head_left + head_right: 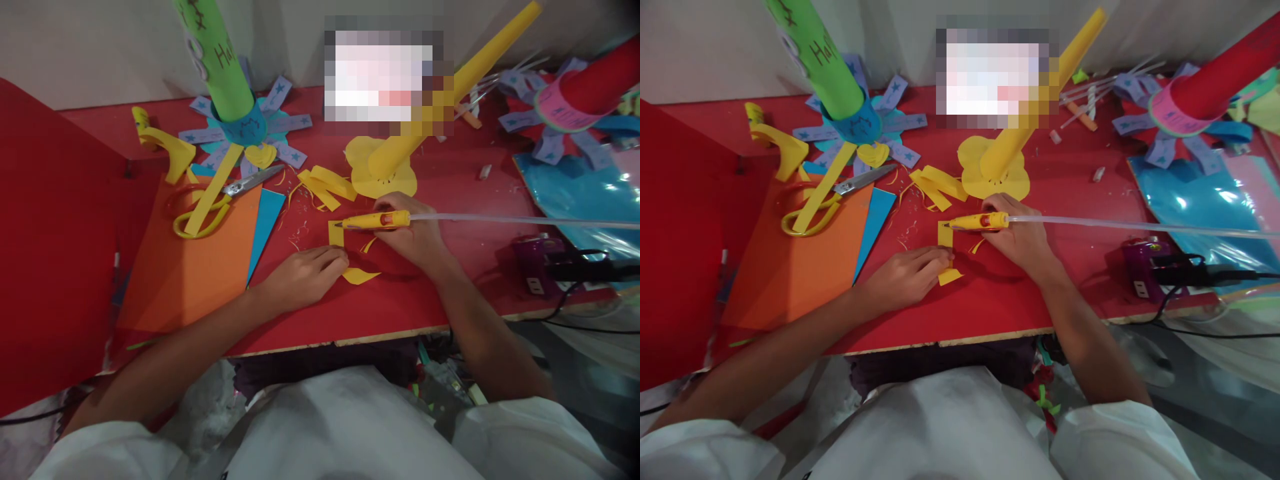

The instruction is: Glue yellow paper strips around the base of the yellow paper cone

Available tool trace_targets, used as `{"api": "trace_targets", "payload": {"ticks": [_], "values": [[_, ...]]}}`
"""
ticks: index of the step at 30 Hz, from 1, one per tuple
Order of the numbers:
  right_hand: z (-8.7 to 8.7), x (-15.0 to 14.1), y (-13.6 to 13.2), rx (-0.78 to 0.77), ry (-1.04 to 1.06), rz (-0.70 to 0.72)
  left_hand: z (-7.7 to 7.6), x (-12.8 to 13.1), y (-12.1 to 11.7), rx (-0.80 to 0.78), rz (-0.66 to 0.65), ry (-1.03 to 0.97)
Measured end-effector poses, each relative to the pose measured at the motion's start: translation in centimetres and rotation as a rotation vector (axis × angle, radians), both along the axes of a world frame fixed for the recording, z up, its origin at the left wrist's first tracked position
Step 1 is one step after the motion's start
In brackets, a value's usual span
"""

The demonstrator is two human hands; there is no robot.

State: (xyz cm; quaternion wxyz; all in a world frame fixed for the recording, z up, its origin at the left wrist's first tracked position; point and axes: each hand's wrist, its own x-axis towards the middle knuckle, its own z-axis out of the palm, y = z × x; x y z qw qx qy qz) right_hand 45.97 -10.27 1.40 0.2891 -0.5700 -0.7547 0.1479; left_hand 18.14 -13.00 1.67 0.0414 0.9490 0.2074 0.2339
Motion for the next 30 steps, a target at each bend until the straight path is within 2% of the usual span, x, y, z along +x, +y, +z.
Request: {"api": "trace_targets", "payload": {"ticks": [7, 17, 30], "values": [[0.01, 0.27, 0.11, -0.007, -0.013, -0.045, 0.07, -0.02, -0.03, -0.015, -0.008, -0.006], [0.47, 0.35, 0.03, -0.022, 0.012, -0.017, -0.13, 0.02, 0.05, -0.011, -0.003, -0.014], [0.16, 0.61, 0.05, -0.002, -0.008, -0.026, 0.21, -0.06, 0.07, 0.002, 0.0, 0.0]]}}
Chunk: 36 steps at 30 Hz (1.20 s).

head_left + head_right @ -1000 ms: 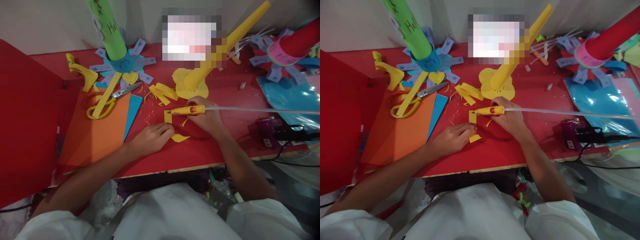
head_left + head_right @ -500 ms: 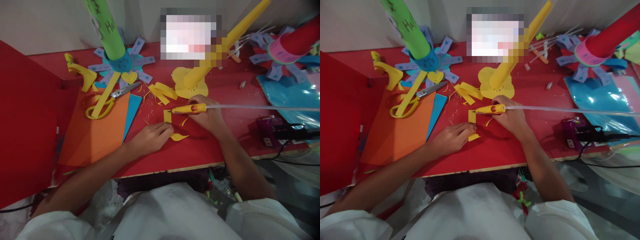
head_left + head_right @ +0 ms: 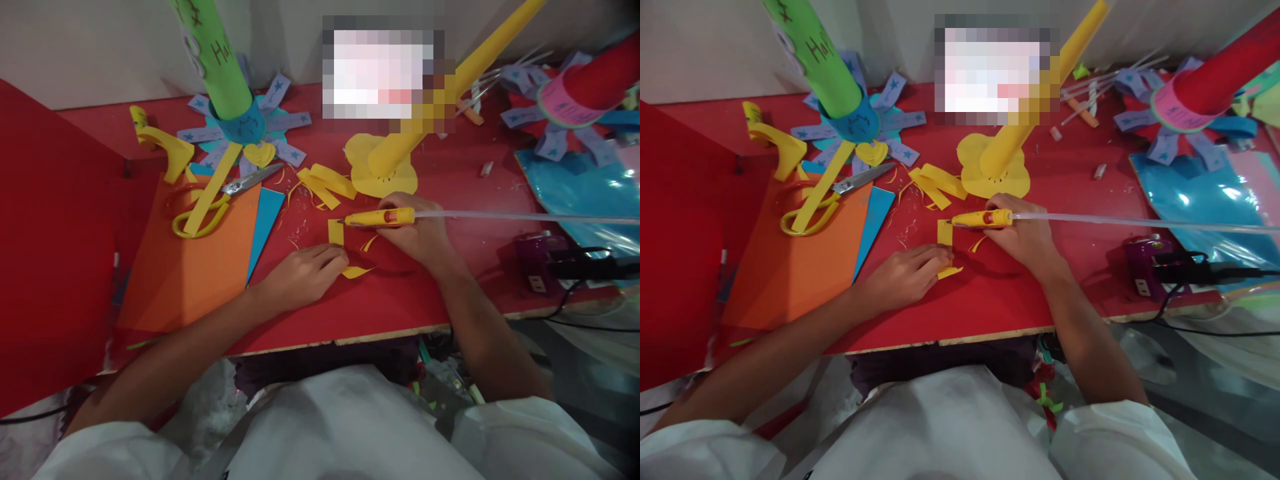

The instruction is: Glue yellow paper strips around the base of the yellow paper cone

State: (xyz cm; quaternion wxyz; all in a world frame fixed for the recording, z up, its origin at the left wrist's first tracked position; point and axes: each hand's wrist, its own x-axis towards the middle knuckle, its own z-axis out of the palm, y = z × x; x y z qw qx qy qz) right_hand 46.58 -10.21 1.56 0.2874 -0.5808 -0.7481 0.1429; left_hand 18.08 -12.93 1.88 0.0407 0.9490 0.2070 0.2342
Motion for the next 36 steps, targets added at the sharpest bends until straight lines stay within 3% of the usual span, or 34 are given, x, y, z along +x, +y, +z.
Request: {"api": "trace_targets", "payload": {"ticks": [6, 20, 26, 30, 36], "values": [[-0.3, 0.2, -0.2, -0.023, 0.021, -0.073, -0.1, 0.1, 0.0, -0.033, 0.006, 0.034], [-0.6, 0.1, 0.1, -0.01, -0.049, -0.084, -0.1, 0.2, 0.6, -0.116, -0.005, -0.052], [0.0, 0.1, 0.1, 0.009, 0.035, -0.134, 0.3, 0.3, 0.7, -0.053, 0.062, 0.013], [0.3, 0.0, 0.0, 0.012, 0.057, -0.168, 0.4, 0.3, 0.6, -0.099, 0.122, -0.035], [0.5, 0.0, 0.1, 0.019, 0.047, -0.201, 0.3, -0.2, 0.4, -0.089, 0.125, 0.012]]}}
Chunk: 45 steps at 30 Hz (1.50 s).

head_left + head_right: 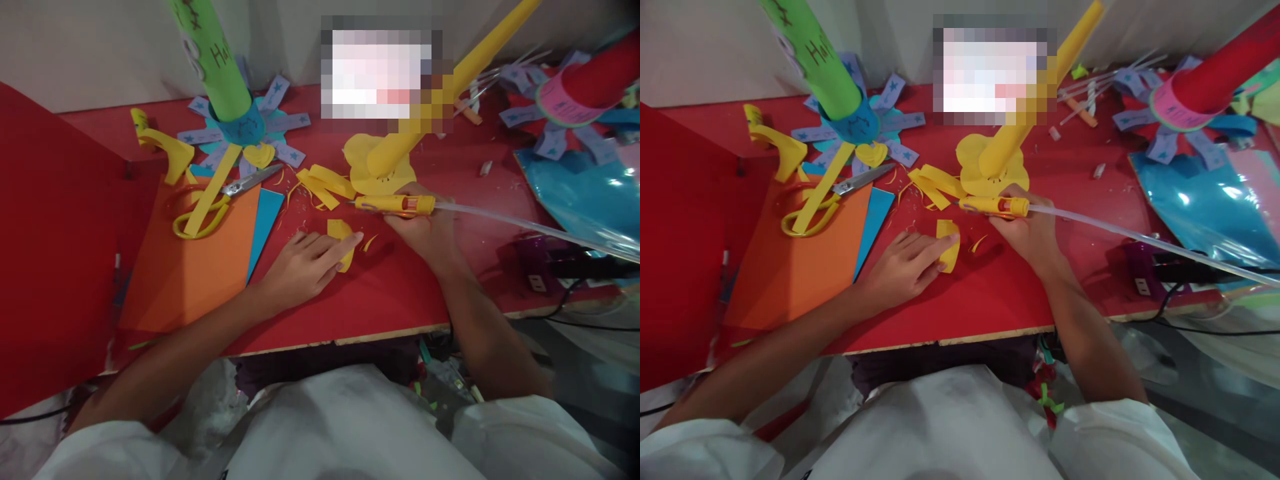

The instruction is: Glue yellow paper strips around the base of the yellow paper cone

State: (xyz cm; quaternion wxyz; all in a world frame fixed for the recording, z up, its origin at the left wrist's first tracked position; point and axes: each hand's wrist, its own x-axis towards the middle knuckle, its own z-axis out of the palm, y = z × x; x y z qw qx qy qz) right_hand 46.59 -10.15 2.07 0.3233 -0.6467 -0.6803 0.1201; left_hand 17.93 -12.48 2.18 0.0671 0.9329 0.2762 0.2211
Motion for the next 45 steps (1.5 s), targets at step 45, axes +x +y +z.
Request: {"api": "trace_targets", "payload": {"ticks": [45], "values": [[-0.7, 0.4, 0.24, 0.063, -0.064, -0.026, 0.28, 0.21, -0.91, 0.063, 0.155, 0.186]]}}
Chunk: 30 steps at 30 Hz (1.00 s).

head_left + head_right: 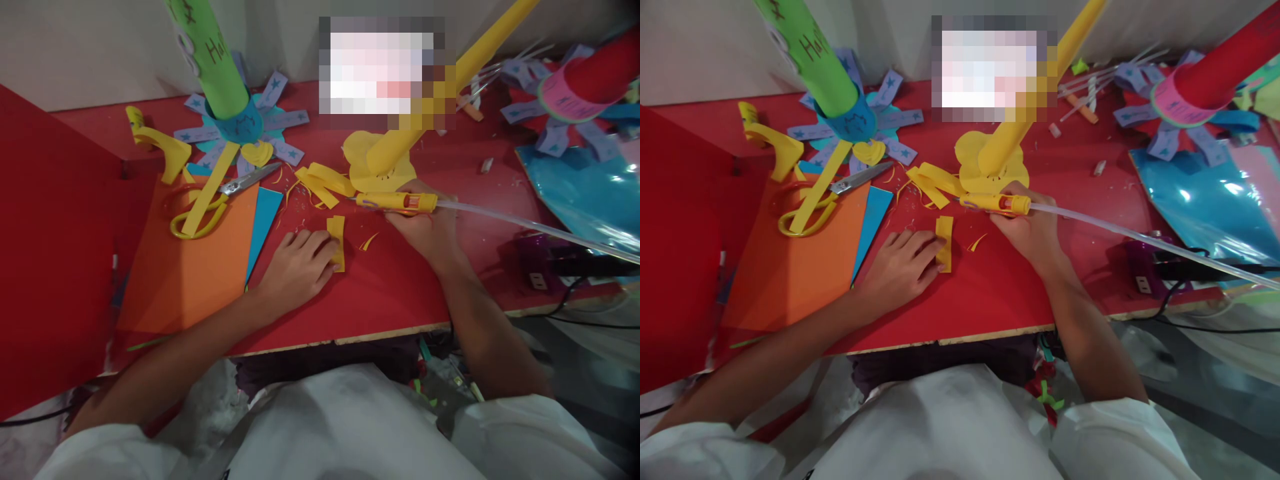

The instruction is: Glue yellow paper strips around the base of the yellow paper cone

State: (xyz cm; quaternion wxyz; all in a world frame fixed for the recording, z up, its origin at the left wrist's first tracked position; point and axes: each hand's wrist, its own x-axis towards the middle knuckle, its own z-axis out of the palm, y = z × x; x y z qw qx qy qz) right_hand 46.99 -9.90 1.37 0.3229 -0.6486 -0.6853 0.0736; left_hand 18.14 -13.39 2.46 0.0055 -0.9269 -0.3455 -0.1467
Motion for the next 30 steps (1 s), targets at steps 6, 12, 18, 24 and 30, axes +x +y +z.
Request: {"api": "trace_targets", "payload": {"ticks": [6, 12, 18, 24, 30], "values": [[0.04, 0.1, 0.1, 0.001, -0.032, 0.006, 0.13, 0.08, -0.15, 0.031, 0.0, 0.016], [0.03, 0.06, 0.05, -0.003, -0.037, -0.003, 0.23, 0.07, -0.28, -0.015, 0.028, 0.051], [-0.02, 0.08, 0.0, 0.005, -0.004, 0.007, 0.43, 0.11, -0.34, 0.006, 0.022, 0.068], [0.14, 0.0, -0.03, -0.014, -0.013, 0.022, 0.54, 0.09, -0.24, 0.015, 0.015, 0.076], [0.33, -0.29, -0.06, -0.019, 0.003, 0.034, 0.65, -0.15, 0.14, -0.079, 0.023, 0.039]]}}
